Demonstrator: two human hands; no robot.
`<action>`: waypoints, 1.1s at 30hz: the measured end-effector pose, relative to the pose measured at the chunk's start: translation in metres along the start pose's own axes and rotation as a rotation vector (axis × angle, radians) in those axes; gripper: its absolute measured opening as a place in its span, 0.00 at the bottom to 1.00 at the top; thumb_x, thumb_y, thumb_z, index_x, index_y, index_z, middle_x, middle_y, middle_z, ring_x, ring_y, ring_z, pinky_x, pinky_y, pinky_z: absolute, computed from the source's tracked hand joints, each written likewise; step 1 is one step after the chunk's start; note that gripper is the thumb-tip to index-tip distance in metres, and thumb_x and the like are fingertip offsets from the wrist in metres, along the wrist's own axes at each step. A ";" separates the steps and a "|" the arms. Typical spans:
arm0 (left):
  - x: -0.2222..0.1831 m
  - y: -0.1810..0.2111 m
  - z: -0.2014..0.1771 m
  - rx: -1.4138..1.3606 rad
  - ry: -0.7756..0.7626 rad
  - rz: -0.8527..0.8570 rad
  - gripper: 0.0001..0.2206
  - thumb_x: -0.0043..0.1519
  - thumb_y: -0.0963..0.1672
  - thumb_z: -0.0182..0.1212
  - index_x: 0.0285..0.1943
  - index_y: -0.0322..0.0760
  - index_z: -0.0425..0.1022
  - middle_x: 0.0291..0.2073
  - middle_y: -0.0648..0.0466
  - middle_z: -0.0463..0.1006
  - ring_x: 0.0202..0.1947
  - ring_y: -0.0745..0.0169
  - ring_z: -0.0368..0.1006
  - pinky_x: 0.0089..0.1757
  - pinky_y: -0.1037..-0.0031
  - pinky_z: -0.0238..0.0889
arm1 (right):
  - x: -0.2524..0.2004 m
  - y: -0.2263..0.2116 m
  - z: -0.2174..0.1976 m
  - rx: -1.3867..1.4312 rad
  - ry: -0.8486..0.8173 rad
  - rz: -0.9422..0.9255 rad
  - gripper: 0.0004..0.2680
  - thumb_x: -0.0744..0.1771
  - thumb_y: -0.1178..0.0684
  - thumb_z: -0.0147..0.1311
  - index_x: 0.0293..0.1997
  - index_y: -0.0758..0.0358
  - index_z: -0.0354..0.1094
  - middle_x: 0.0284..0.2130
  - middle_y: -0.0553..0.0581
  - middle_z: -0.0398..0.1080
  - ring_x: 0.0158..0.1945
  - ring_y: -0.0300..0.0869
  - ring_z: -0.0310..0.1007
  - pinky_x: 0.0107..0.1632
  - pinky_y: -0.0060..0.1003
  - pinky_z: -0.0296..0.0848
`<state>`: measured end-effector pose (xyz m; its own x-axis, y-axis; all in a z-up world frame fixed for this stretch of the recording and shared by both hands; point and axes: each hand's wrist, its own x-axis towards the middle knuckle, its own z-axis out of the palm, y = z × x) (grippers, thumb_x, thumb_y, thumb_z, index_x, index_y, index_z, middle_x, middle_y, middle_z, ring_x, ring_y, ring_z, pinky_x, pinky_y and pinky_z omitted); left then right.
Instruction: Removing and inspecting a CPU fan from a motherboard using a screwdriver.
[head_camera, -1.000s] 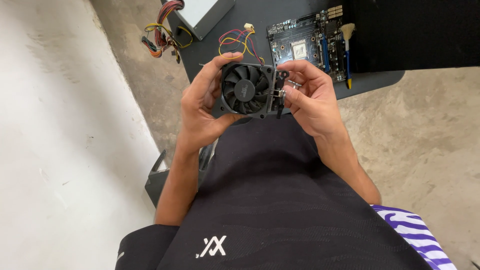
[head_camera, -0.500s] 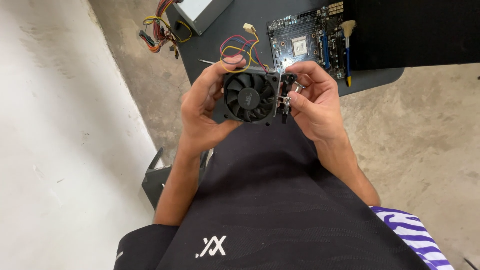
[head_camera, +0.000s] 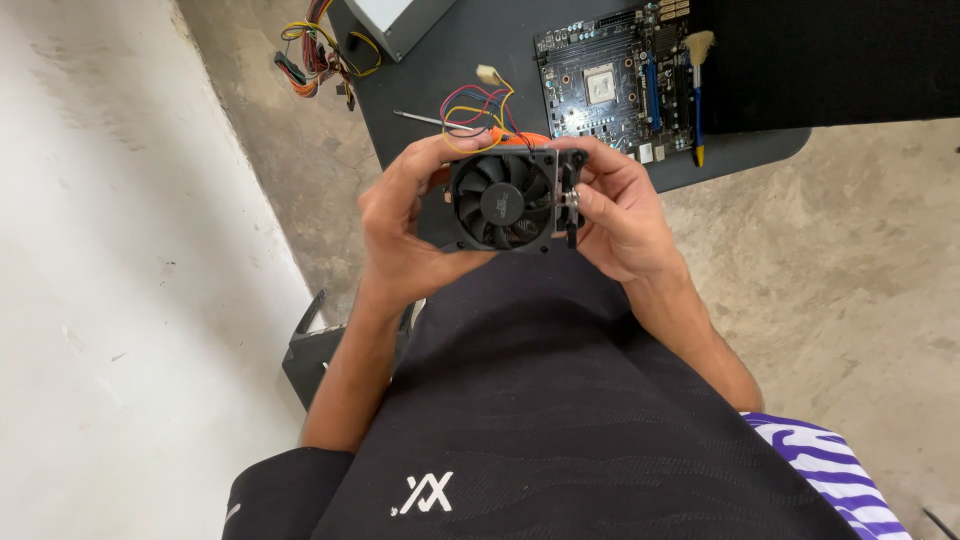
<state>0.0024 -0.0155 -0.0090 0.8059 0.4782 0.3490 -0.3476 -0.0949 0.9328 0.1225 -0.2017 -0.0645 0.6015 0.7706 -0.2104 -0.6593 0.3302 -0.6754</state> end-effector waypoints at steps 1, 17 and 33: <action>-0.001 -0.001 0.001 -0.001 0.001 -0.001 0.31 0.47 0.37 0.84 0.59 0.22 0.71 0.53 0.38 0.78 0.58 0.41 0.76 0.55 0.62 0.73 | 0.000 0.000 -0.001 -0.001 0.001 0.001 0.17 0.67 0.60 0.58 0.60 0.81 0.61 0.37 0.71 0.75 0.31 0.46 0.82 0.33 0.38 0.85; -0.038 -0.043 0.029 -0.105 0.211 -0.001 0.35 0.48 0.41 0.84 0.59 0.26 0.63 0.56 0.41 0.74 0.62 0.44 0.72 0.62 0.60 0.65 | 0.016 0.005 0.016 0.095 -0.124 0.149 0.18 0.69 0.46 0.50 0.64 0.63 0.56 0.53 0.70 0.71 0.53 0.56 0.78 0.50 0.53 0.84; -0.047 -0.007 0.002 -0.217 0.030 0.004 0.54 0.51 0.73 0.44 0.68 0.27 0.58 0.55 0.36 0.73 0.57 0.44 0.71 0.58 0.63 0.63 | -0.013 0.027 -0.044 0.465 -0.554 0.261 0.24 0.60 0.48 0.72 0.48 0.71 0.55 0.48 0.90 0.63 0.51 0.70 0.75 0.51 0.57 0.79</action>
<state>-0.0318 -0.0394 -0.0314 0.7909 0.5043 0.3467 -0.4483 0.0917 0.8892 0.1172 -0.2266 -0.1113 0.1675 0.9750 0.1458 -0.9445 0.2011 -0.2599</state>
